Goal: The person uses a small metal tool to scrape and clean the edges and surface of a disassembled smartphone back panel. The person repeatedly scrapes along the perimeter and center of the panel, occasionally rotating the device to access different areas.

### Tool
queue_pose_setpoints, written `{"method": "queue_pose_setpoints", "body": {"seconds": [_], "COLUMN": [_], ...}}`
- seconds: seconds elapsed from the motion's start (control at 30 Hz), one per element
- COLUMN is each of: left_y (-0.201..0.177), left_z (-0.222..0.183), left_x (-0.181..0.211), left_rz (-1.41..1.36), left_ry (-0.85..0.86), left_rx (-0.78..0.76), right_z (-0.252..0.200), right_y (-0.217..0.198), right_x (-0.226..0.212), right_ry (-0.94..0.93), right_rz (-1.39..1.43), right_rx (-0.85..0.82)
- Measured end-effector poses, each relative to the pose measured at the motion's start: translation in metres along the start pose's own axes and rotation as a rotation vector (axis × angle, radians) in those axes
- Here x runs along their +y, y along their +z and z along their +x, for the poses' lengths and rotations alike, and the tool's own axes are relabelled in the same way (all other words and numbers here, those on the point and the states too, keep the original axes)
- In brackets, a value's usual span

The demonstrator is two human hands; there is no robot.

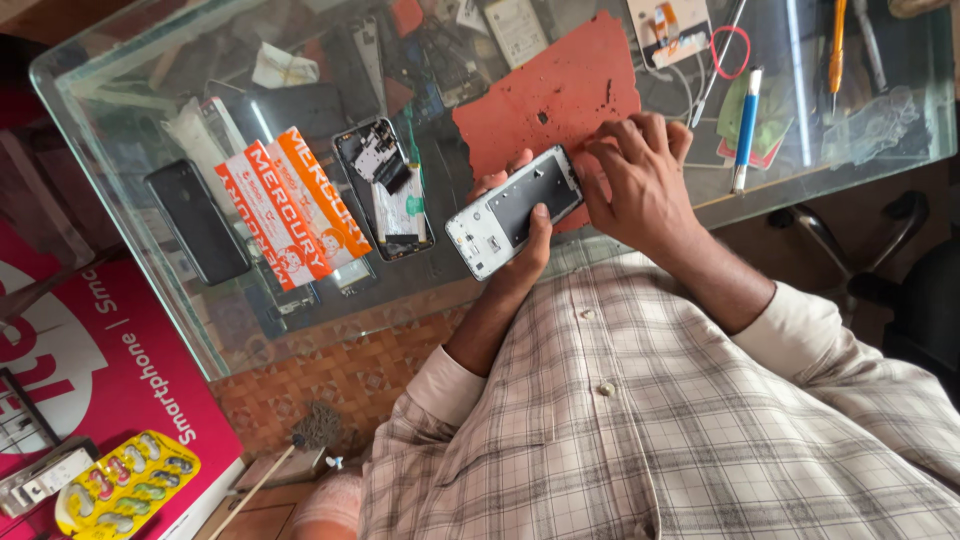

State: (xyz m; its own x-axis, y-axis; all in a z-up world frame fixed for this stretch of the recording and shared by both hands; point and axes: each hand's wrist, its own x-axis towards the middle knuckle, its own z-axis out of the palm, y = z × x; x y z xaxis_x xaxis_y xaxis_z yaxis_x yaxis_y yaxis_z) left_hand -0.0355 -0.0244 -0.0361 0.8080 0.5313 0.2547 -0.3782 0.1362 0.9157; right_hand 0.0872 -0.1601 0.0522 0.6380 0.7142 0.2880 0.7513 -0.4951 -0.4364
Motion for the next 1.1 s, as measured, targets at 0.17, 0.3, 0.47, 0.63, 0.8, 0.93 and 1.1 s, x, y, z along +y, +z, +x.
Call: {"method": "queue_pose_setpoints", "body": {"seconds": [0.17,0.3,0.47,0.63,0.8,0.93,1.1], "left_y": [-0.001,-0.002,0.002,0.002,0.004,0.002,0.000], "left_z": [0.000,0.000,0.000,0.001,0.000,0.001,0.003], "left_x": [0.002,0.002,0.005,0.003,0.001,0.003,0.009], "left_rz": [-0.007,-0.041,-0.037,-0.029,-0.068,-0.008,-0.018], "left_ry": [-0.020,-0.070,-0.062,-0.043,-0.053,-0.034,-0.057], "left_rx": [-0.021,-0.062,-0.093,-0.128,-0.141,-0.114,0.004], "right_z": [-0.001,-0.002,0.004,0.004,0.002,0.004,0.007], "right_y": [0.012,0.023,0.022,0.018,0.016,0.013,0.002], "right_x": [0.010,0.018,0.024,0.020,0.021,0.030,0.036], "right_ry": [0.080,0.110,0.116,0.071,0.003,0.015,0.015], "right_rz": [0.241,0.309,0.334,0.233,0.117,0.143,0.087], "right_rx": [-0.032,-0.039,-0.051,-0.087,-0.068,-0.082,-0.117]}}
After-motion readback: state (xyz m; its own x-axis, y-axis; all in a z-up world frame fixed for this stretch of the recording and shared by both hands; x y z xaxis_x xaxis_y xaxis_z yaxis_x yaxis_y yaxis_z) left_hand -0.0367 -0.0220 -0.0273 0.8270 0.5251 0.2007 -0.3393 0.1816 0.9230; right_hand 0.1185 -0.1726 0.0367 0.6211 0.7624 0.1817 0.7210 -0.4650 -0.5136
